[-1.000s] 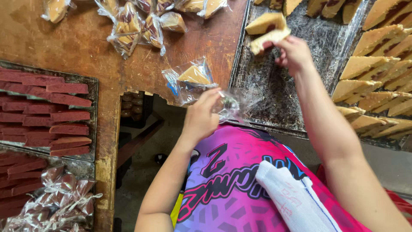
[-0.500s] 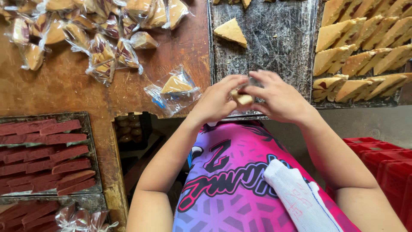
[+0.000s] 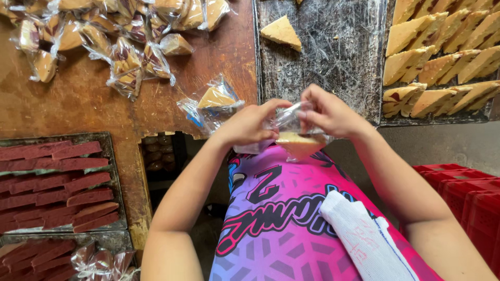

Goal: The person picks up triangle-shaped bakery items from a metal tray by hand and places each one into a clear plastic bag. The person then moves the metal tray aside to access more items and continues bagging them.

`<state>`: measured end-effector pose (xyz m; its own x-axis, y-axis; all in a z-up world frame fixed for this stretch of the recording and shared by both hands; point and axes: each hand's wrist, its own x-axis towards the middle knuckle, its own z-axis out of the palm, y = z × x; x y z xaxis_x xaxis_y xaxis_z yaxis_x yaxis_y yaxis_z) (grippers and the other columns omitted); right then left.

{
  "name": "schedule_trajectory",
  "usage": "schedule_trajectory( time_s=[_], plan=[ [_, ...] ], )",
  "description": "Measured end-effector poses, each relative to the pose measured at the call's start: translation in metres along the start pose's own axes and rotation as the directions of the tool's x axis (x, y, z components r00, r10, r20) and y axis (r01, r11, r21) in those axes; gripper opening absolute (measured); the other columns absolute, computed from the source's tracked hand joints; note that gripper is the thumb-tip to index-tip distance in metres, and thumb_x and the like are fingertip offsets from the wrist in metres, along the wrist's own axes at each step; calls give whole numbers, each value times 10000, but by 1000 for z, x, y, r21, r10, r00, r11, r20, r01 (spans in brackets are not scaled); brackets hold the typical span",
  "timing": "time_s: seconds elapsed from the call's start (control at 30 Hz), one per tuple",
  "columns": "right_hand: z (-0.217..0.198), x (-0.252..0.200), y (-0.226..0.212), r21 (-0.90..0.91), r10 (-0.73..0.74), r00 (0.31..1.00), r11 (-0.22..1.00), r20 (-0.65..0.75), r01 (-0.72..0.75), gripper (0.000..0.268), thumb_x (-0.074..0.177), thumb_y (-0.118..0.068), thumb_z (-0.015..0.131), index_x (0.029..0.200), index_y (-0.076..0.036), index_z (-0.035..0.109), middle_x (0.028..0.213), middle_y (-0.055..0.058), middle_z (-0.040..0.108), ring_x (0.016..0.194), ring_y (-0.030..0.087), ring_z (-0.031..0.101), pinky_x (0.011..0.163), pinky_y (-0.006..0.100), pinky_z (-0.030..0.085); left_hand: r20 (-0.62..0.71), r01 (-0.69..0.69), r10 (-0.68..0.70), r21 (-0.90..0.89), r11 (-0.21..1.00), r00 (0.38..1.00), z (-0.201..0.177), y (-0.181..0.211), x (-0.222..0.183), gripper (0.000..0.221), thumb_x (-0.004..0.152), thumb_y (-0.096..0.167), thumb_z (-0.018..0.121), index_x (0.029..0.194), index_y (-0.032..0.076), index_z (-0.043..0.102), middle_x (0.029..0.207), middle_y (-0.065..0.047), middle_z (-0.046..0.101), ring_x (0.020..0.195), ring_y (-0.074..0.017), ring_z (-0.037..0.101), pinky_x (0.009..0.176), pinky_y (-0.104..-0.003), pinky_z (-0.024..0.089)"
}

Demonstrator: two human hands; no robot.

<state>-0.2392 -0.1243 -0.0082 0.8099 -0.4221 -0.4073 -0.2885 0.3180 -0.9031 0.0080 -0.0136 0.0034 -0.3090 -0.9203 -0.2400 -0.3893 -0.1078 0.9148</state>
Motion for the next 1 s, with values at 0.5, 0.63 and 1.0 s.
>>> schedule_trajectory(
  time_s=[0.5,0.63,1.0],
  plan=[
    [-24,-1,29,-27,89,996,996,-27,-89,245,979,-175,719,1080,39,784,877,187,721,751,191,674,673,324,528,-42,85,-128,-547,833,991,42,-26,-10,296,1048,340,582,932,72,629,781,58,554,696,-25,478,596,-223,413],
    [-16,-15,45,384,-50,991,923,125,-2,208,1000,-155,696,1023,40,764,917,161,749,821,226,746,730,361,595,-85,-43,-47,-820,571,995,41,-22,-14,234,1003,284,633,952,57,665,842,47,575,584,-17,419,513,-204,326],
    [23,-26,-65,-332,-407,867,806,288,489,107,926,-142,735,945,-38,750,956,78,733,940,188,713,844,319,568,-190,-85,-97,-764,640,977,38,9,-15,171,925,25,702,1090,-21,716,1024,-53,756,933,-112,708,866,-272,580]
  ],
)
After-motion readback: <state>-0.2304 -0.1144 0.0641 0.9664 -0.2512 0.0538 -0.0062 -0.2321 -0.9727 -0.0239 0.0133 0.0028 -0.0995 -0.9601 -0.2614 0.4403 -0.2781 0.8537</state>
